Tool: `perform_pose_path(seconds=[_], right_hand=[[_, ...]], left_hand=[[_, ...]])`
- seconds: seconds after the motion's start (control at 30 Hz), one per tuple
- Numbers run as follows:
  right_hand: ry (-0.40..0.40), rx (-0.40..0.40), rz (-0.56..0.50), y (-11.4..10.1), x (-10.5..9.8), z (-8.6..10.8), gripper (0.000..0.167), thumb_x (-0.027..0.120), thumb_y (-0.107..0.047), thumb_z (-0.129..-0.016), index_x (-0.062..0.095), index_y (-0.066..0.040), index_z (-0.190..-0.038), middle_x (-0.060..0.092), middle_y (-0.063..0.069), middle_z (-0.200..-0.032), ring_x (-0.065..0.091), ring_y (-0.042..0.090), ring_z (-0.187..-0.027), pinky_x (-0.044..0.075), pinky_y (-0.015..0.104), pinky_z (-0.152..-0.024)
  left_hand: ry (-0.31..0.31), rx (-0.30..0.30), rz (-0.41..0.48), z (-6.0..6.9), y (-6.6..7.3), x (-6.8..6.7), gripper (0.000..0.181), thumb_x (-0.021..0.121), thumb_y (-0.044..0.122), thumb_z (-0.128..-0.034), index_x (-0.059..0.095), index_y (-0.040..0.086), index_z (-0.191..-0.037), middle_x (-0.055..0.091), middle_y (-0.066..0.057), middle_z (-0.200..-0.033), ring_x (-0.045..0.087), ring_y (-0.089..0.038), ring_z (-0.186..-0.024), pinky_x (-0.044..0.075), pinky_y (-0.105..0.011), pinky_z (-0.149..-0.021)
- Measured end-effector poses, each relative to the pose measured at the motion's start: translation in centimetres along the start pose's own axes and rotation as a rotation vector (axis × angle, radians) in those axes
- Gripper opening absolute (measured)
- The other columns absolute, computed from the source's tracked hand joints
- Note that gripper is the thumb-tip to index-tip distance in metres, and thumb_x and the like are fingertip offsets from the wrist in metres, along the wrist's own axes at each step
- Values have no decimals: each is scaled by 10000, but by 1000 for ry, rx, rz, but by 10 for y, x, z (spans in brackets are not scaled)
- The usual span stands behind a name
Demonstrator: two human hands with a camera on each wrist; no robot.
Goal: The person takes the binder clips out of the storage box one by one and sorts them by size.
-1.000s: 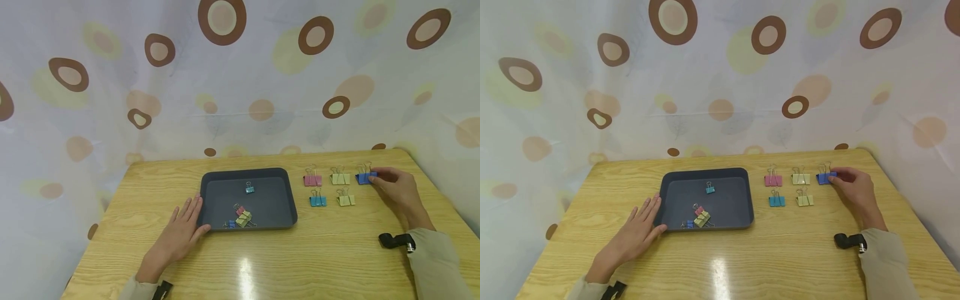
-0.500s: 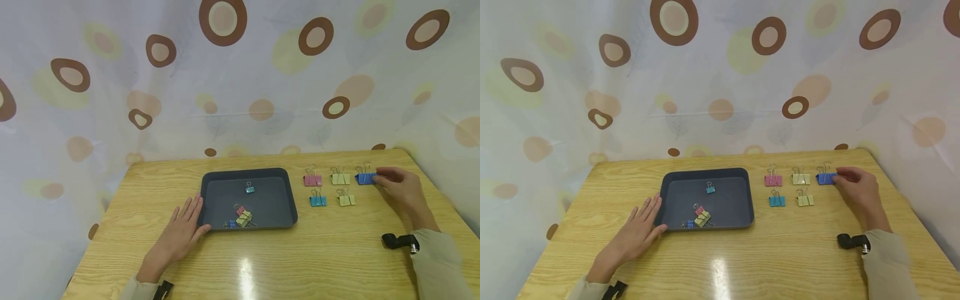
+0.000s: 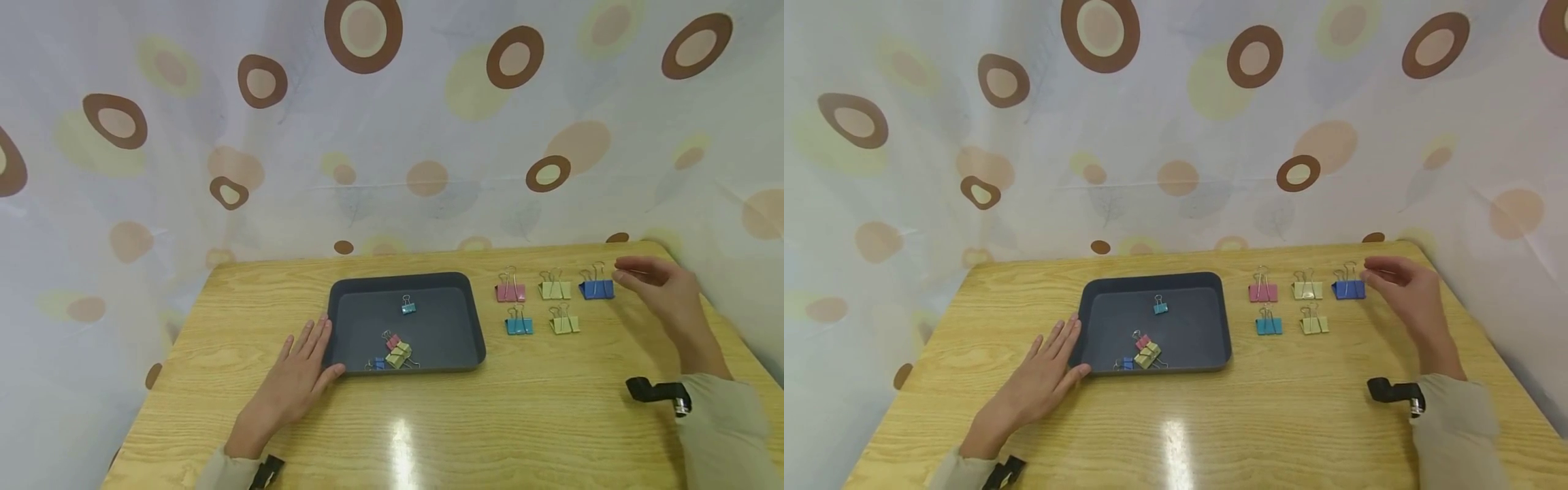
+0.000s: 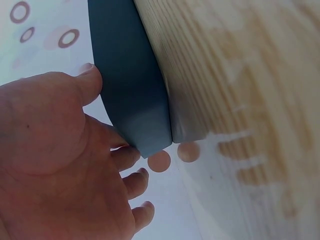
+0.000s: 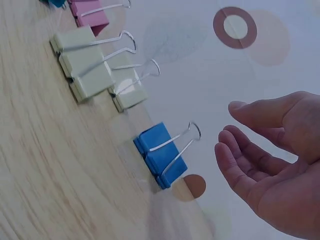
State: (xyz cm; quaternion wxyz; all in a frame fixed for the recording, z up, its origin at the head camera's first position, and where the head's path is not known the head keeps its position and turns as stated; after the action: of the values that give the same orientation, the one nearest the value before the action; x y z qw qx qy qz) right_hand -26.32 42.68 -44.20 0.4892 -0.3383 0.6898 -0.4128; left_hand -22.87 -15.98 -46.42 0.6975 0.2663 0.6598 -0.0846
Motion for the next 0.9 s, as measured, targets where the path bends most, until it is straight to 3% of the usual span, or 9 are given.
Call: perform_pose_path(seconds=[0.33,0.9], right_hand=[[-56,-55,79,-23,29,1,391,715,-177,-990,648,33,-1313,692,-249,-1091,625,-91,-984,451,55,-797],[-145,-157,34,-72,73,15,301,689,-98,-999,665,33,-1269,712,-132,-1124,647,-44,-984,504,101,-804]], left_hand=[[13,-7,1,3,-4,2,771,436,479,-1093,181,-26,-1617,115,-168,-1699,156,-393,-1548,173,-658,-1194],[-3,-2,-5,0,0,1,765,443,470,-1093,193,-31,-1614,105,-159,-1701,157,-389,-1549,174,-641,-1202]])
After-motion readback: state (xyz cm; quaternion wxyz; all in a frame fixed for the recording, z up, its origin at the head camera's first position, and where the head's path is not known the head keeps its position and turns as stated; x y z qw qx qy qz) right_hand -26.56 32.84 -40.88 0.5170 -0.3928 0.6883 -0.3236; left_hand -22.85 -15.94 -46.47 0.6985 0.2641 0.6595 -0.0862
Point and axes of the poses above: each hand's wrist, its own z-axis away from the middle knuckle, its own x-axis out of the palm, y = z × x, the point moved 8 cm from there along -z, towards the middle knuckle
